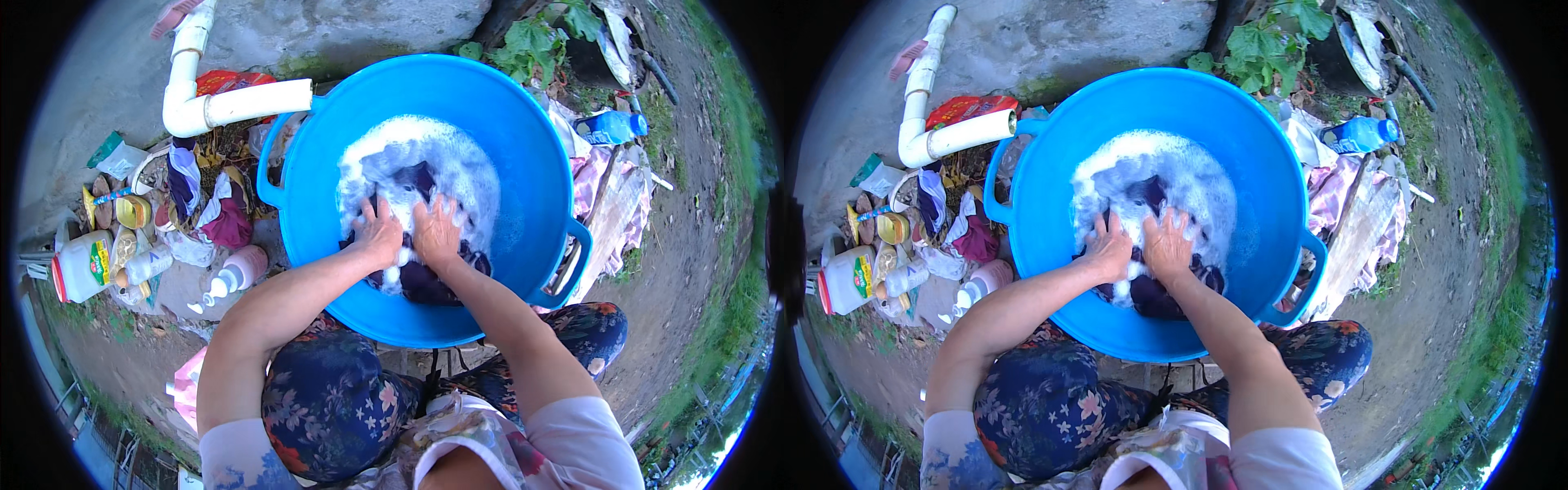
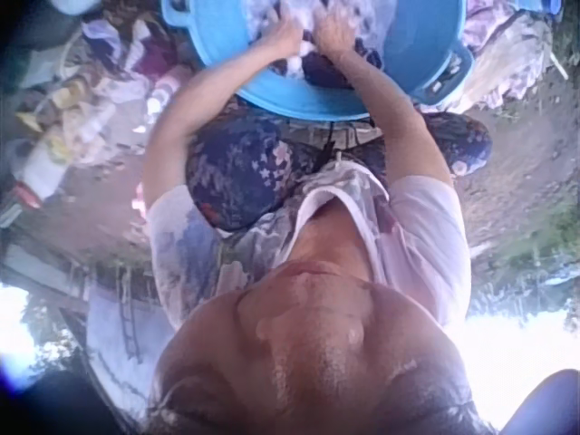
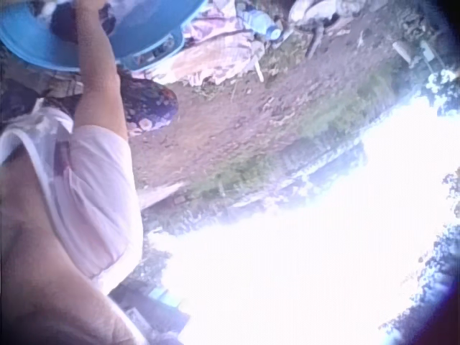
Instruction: The person hand-washes a dark garment in a blue basin filled with soapy water. They repeatedly submerge, agitate, and wring the fabric, then lift and inspect it before continuing to wash.
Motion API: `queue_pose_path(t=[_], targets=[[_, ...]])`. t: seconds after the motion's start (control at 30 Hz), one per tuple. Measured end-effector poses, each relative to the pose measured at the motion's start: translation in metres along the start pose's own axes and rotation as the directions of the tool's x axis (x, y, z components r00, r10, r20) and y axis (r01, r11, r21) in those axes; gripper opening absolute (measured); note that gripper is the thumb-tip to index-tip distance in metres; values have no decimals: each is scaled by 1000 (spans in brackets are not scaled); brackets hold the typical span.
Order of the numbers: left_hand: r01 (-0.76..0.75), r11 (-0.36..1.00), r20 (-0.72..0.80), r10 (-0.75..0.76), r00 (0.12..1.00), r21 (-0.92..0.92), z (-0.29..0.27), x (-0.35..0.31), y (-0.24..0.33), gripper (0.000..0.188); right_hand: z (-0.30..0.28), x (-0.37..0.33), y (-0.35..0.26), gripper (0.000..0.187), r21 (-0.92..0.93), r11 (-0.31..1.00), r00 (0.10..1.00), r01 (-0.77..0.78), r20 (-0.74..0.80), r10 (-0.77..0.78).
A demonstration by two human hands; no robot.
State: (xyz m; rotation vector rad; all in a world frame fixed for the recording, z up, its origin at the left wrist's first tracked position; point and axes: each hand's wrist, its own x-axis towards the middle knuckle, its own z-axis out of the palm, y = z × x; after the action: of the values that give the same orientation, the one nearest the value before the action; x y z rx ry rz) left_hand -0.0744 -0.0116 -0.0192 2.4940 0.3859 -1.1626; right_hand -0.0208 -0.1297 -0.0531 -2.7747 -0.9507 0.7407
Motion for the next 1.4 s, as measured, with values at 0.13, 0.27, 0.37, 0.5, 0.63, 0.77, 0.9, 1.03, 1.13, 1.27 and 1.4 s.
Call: queue_pose_path(t=[0.13,0.27,0.37,0.5,0.63,0.77,0.9,1.03,1.13,1.27,1.4], targets=[[-134,978,-212,98,972,-162,-17,14,5,70,56,70,60,32,-3,1000,951,7,-309,-8],[-227,870,-416,27,909,-438,-14,41,-15,65,-40,69,31,35,387,922,977,8,-199,75],[-508,823,-555,306,774,-254,-35,18,2,79,-59,54,62,62,875,474,984,-96,12,179],[-611,778,-574,436,693,-148,-26,-14,2,111,-104,3,56,57,255,952,924,-169,378,63],[-233,972,-63,232,971,-9,-20,-23,2,115,-72,-54,17,59,-209,978,961,-7,268,65],[-199,973,-21,202,979,115,-13,12,-5,100,-29,-20,11,43,-258,966,941,-2,325,89],[-398,902,-357,431,829,166,-13,55,-22,60,8,12,65,46,92,994,998,-60,5,59],[-313,950,-274,294,916,-26,-38,80,-29,49,-46,44,61,60,385,908,984,-166,124,128],[-437,899,-616,342,710,-4,-43,44,3,39,-122,41,75,53,536,832,981,-144,190,47],[-790,605,-607,667,433,102,-36,-18,37,69,-126,8,69,45,484,874,865,-41,-420,273],[-501,863,-468,417,779,-65,-21,-38,23,103,-56,-34,40,55,242,954,959,-174,-179,221]])
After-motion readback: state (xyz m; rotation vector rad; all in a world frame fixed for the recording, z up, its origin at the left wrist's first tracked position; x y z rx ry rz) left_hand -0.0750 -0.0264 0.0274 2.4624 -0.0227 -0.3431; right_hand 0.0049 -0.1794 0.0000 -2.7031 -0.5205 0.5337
